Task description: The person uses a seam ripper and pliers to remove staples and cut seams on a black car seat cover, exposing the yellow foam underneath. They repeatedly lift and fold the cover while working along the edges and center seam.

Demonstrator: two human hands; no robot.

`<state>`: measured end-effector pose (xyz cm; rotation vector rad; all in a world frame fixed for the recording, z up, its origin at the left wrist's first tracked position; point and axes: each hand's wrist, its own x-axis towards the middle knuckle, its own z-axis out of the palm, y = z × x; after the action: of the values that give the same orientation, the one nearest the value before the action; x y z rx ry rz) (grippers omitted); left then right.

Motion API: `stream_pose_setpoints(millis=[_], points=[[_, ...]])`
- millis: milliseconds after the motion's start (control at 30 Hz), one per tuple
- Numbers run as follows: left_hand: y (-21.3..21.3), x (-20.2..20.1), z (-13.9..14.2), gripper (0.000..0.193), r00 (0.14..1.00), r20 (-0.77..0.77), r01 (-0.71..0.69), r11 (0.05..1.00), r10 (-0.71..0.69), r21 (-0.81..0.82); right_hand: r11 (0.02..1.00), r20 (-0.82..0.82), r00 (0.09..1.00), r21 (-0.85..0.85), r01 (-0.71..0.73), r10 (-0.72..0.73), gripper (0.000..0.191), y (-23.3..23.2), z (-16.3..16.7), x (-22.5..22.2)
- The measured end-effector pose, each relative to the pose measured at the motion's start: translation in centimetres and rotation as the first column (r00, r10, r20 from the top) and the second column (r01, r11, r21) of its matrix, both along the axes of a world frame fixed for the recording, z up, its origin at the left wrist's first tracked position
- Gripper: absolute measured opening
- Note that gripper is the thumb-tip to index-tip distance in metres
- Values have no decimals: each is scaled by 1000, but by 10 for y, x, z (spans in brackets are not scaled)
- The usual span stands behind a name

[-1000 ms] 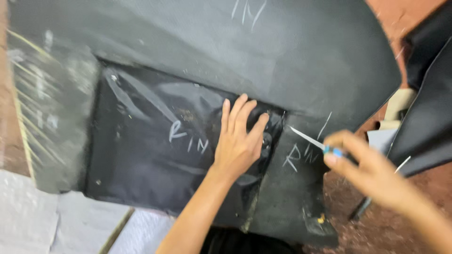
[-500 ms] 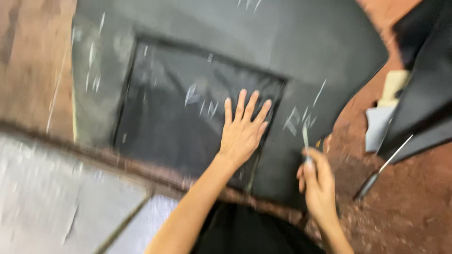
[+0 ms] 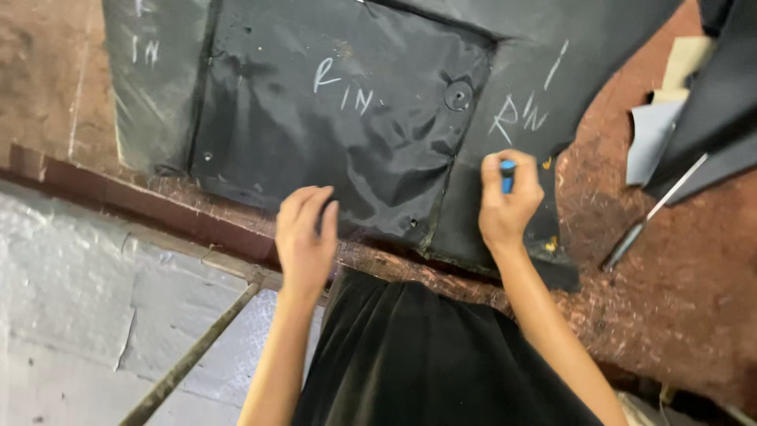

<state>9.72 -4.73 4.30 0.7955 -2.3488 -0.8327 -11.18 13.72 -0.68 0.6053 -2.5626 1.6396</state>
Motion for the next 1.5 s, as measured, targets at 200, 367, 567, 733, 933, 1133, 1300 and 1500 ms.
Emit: stream_pose_setpoints(millis=[200,367,567,733,933,1133,1300,1500], points=[[-7,-23,6,44,845,94,529,848,-527,1,939,160,980,-303,161,-117,14,1,-5,3],[18,-57,-6,59,673,290,723,687,-680,-68,916,144,956,-281,286,-255,15,-8,-1,8],[-10,-64,-28,23,505,279,863,474,-817,-173,899,103,913,-160,408,-396,19,-18,0,9],[-17,-63,-25,36,510,131,860,501,-850,-95,913,-175,898,-19,407,-404,21,-22,-6,10],[-27,-62,-27,28,448,197,889,412,-872,-199,897,-174,885,21,441,-431,21,-34,-6,12],[-44,-63,-36,13,375,34,923,370,-926,-108,872,-223,862,81,482,-456,20,-44,2,15],[-57,-59,-28,23,472,-171,881,471,-865,49,872,-240,861,95,481,-449,20,-42,3,13],[-47,-50,-18,43,467,110,884,460,-877,-81,880,-218,868,73,470,-446,19,-38,4,13]])
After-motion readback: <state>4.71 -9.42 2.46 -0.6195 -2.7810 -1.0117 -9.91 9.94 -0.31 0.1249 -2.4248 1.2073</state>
